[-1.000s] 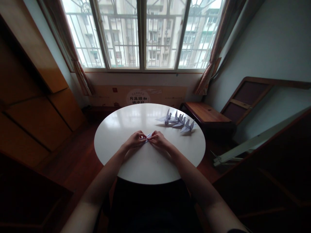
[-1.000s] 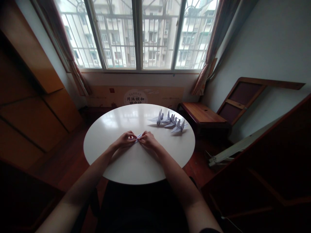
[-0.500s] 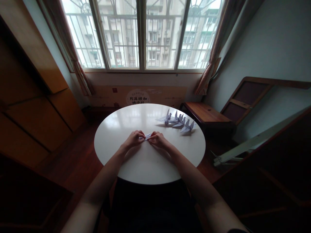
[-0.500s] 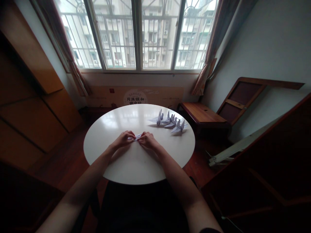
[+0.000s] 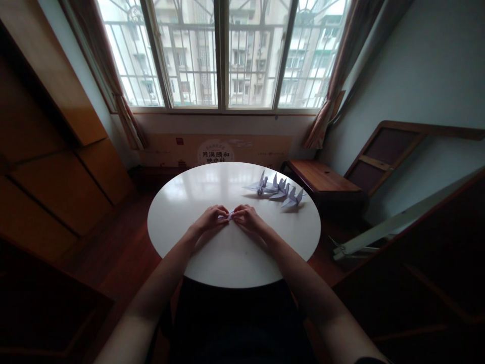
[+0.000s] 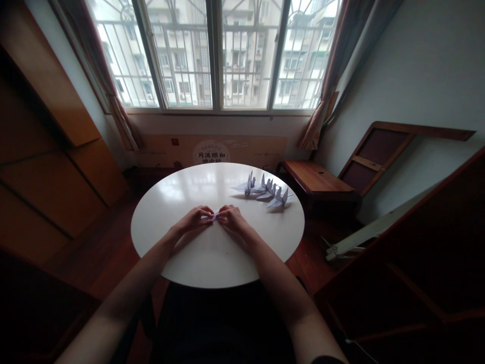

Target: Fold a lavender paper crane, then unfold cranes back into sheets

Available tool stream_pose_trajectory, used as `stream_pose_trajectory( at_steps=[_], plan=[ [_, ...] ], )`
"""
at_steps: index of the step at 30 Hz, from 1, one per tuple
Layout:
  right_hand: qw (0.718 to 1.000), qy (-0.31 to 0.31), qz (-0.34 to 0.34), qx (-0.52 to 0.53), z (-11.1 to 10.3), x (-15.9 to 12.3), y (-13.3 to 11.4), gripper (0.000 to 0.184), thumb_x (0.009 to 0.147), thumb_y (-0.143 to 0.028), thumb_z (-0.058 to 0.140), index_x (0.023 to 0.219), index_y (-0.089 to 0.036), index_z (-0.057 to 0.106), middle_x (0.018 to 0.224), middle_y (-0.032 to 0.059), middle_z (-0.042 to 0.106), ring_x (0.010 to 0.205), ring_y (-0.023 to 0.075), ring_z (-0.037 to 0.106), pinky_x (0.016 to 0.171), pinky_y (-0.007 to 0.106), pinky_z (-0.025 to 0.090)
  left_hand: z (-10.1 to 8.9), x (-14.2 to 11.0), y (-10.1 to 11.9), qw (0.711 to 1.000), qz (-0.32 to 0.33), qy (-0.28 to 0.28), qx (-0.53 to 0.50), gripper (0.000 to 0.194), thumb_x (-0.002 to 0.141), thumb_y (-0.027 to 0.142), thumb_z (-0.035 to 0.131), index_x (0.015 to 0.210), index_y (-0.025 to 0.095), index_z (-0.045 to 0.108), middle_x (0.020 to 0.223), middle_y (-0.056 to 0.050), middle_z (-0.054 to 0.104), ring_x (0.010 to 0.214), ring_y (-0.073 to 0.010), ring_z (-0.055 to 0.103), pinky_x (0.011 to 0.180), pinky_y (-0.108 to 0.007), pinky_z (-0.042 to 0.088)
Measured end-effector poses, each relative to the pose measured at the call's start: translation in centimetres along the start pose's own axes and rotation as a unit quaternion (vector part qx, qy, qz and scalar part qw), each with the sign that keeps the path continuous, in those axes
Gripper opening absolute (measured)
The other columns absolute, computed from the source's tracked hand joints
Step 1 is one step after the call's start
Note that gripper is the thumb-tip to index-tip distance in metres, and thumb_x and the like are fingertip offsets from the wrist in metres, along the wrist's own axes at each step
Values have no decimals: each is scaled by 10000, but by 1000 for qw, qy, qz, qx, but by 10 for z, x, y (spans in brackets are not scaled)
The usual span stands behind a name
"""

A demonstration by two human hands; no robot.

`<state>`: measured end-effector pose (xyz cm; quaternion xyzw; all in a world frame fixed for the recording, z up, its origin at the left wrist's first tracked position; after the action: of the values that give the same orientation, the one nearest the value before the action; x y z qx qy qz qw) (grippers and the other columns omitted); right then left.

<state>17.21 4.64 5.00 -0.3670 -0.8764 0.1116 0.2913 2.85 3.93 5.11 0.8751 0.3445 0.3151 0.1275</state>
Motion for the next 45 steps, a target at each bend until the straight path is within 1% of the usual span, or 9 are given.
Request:
stream_pose_trajectory(
  at_steps=[5, 14, 25, 29, 33, 36, 39, 41, 45],
  plan=[
    [1000, -10, 5, -20, -2, -1, 0, 155, 810, -203, 696, 927, -280, 761, 963, 51, 705, 894, 194, 599, 847, 350, 372, 0, 1, 5, 1000, 10, -8, 1, 172, 802, 312, 682, 929, 211, 741, 969, -71, 716, 834, -173, 660, 790, -289, 493],
    [999, -30, 20, -35, -1, 0, 1, 154, 798, -232, 712, 940, -266, 760, 911, 56, 687, 870, 202, 576, 833, 352, 334, -5, 5, 23, 998, 18, -29, 52, 166, 840, 215, 590, 905, 218, 743, 911, -61, 738, 756, -158, 674, 738, -243, 474],
    [999, -9, -4, -47, -1, 0, -2, 136, 854, -257, 657, 938, -272, 763, 872, 63, 665, 811, 185, 537, 783, 330, 314, -2, 4, 11, 997, -14, -30, 68, 192, 884, 232, 546, 937, 220, 731, 842, -66, 710, 715, -168, 638, 697, -257, 419],
    [997, 17, -27, -66, -7, 1, -7, 165, 878, -195, 610, 905, -263, 758, 844, 48, 664, 794, 176, 533, 789, 333, 304, -1, 3, 8, 997, -19, -10, 69, 191, 847, 261, 594, 980, 223, 726, 931, -76, 703, 725, -169, 631, 702, -265, 420],
    [993, 91, -30, -67, -22, 1, -16, 173, 892, -225, 581, 967, -251, 734, 933, 65, 657, 911, 215, 531, 850, 367, 318, -1, 5, -1, 996, -76, 42, 7, 154, 824, 243, 600, 863, 180, 736, 807, -66, 688, 668, -160, 609, 648, -264, 419],
    [973, 222, 20, -56, -43, -4, -14, 267, 886, -284, 575, 1131, -229, 664, 1111, 107, 602, 1064, 269, 486, 909, 407, 347, -3, 5, -15, 967, -172, 98, -160, 162, 754, 275, 684, 812, 127, 717, 693, -58, 675, 637, -172, 621, 606, -263, 444],
    [955, 293, 55, -5, -51, -7, -6, 239, 880, -332, 568, 1060, -200, 651, 1026, 102, 609, 1002, 261, 525, 903, 417, 390, 0, 2, -27, 897, -258, 127, -335, 332, 687, 356, 759, 894, 103, 697, 719, -74, 699, 638, -196, 658, 589, -282, 489],
    [957, 279, 60, 52, -46, -5, 1, 202, 874, -362, 570, 925, -185, 652, 891, 78, 631, 875, 231, 571, 843, 392, 430, 1, -1, -28, 862, -279, 134, -402, 403, 661, 398, 784, 911, 98, 685, 738, -89, 710, 660, -210, 677, 608, -298, 516],
    [968, 183, 64, 160, -22, 4, 9, 288, 869, -428, 560, 773, -170, 642, 742, 56, 659, 688, 181, 597, 689, 322, 461, 5, -4, -24, 824, -299, 106, -469, 434, 665, 435, 788, 894, 82, 681, 732, -106, 708, 666, -213, 686, 620, -304, 536]
  ],
)
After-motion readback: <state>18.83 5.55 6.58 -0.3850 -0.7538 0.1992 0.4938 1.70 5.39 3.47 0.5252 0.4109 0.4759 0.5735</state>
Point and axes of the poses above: each hand's wrist, its own x-axis towards the middle knuckle, its own z-axis out of the palm, y = z × x, the point moved 7 cm from there along x, towards the middle knuckle
